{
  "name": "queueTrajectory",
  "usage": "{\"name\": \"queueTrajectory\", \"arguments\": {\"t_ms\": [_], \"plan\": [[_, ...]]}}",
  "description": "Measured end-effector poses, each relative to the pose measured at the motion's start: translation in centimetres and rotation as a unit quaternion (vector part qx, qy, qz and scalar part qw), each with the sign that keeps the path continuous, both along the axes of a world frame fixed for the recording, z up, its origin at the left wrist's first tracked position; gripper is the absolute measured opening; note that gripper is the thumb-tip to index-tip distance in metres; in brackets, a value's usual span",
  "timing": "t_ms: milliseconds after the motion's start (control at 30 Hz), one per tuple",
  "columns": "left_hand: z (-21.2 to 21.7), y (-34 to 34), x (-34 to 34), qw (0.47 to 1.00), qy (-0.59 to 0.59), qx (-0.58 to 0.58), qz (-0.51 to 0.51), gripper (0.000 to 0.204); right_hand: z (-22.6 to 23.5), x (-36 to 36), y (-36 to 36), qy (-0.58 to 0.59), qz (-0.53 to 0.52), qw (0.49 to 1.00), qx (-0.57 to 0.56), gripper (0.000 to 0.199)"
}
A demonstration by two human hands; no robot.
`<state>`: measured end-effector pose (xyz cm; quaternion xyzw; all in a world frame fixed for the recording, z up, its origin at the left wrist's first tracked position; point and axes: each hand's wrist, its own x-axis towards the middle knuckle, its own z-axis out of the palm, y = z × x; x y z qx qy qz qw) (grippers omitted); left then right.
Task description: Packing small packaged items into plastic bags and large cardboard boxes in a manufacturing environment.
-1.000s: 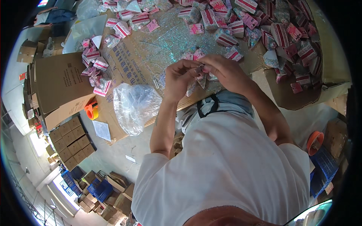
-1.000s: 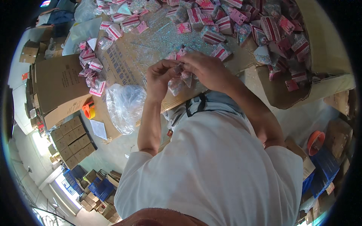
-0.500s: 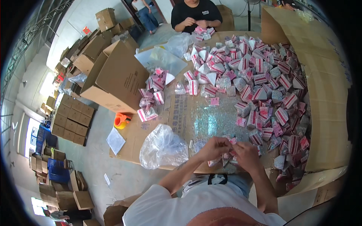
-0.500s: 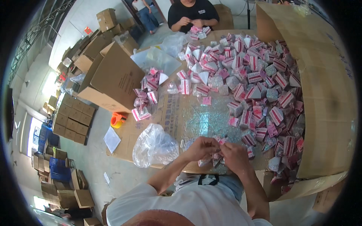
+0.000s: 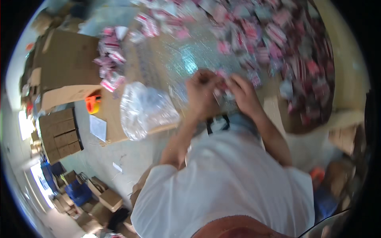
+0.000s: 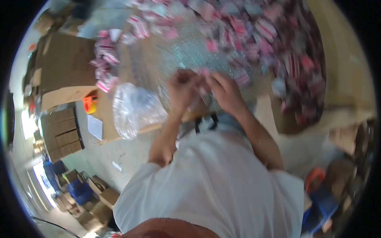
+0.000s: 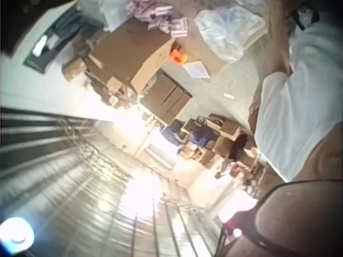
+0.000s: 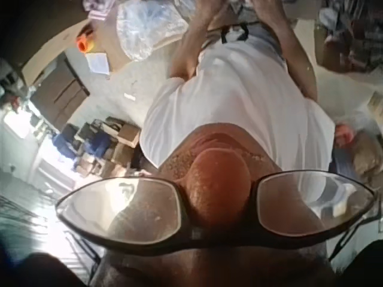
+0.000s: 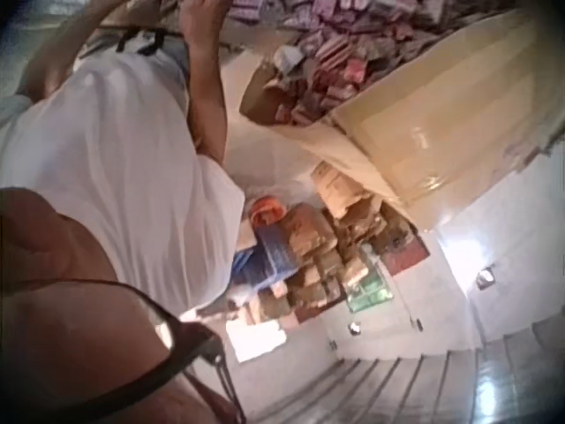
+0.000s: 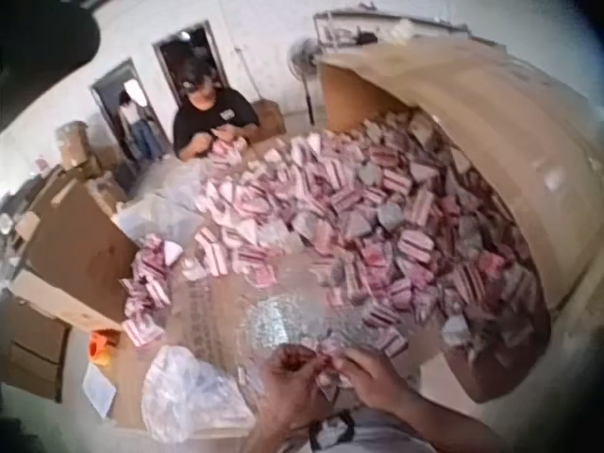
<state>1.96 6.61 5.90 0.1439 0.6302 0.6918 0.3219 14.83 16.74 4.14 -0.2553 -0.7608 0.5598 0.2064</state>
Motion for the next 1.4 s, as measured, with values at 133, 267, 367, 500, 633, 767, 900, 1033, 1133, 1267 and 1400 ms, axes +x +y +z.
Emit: {"name": "queueTrajectory", "arguments": {"t_ms": [133,267,367,500,633,767,900,1033,1133,1267,1400], "plan": [[-3.7,-0.5,0.3,0.994,0.110,0.013,-0.017,0.012,-1.4,-0.1,0.1,0.024,0.003,0.999,-0.049,0.024],[-4.2,-0.4,1.3,0.959,0.282,-0.017,-0.031,0.013,-1.4,1.0,0.2,0.005,-0.002,0.999,-0.039,0.022],[-3.7,-0.5,0.8,0.859,0.510,0.026,-0.042,0.017,-1.1,1.3,0.0,0.015,0.000,0.995,0.103,0.021],[-3.1,-0.4,-0.5,0.804,0.586,-0.016,-0.099,0.015,-0.8,1.5,0.2,-0.028,0.026,0.961,0.275,0.023],[-3.5,-0.2,-1.7,0.924,0.307,-0.041,-0.224,0.009,-0.7,0.8,1.3,-0.080,0.010,0.920,0.384,0.023],[-2.7,0.1,-4.1,0.942,-0.085,-0.027,-0.323,0.016,-0.1,-0.6,1.9,-0.061,0.027,0.930,0.361,0.026],[-2.7,0.3,-4.4,0.907,-0.276,0.063,-0.311,0.019,-0.5,-1.9,3.2,0.001,0.035,0.944,0.327,0.029],[-3.4,-0.2,-3.5,0.902,-0.326,0.100,-0.263,0.020,-0.6,-1.5,3.6,-0.017,0.083,0.968,0.237,0.022],[-3.2,-0.2,-2.4,0.914,-0.322,0.093,-0.229,0.020,-0.6,0.2,3.0,0.005,0.048,0.982,0.185,0.027],[-3.1,0.4,-1.8,0.924,-0.310,0.085,-0.205,0.019,0.8,0.8,2.0,0.034,0.017,0.988,0.151,0.027],[-3.1,0.4,-1.9,0.929,-0.293,0.064,-0.215,0.018,0.9,0.2,2.2,0.030,0.045,0.980,0.192,0.026]]}}
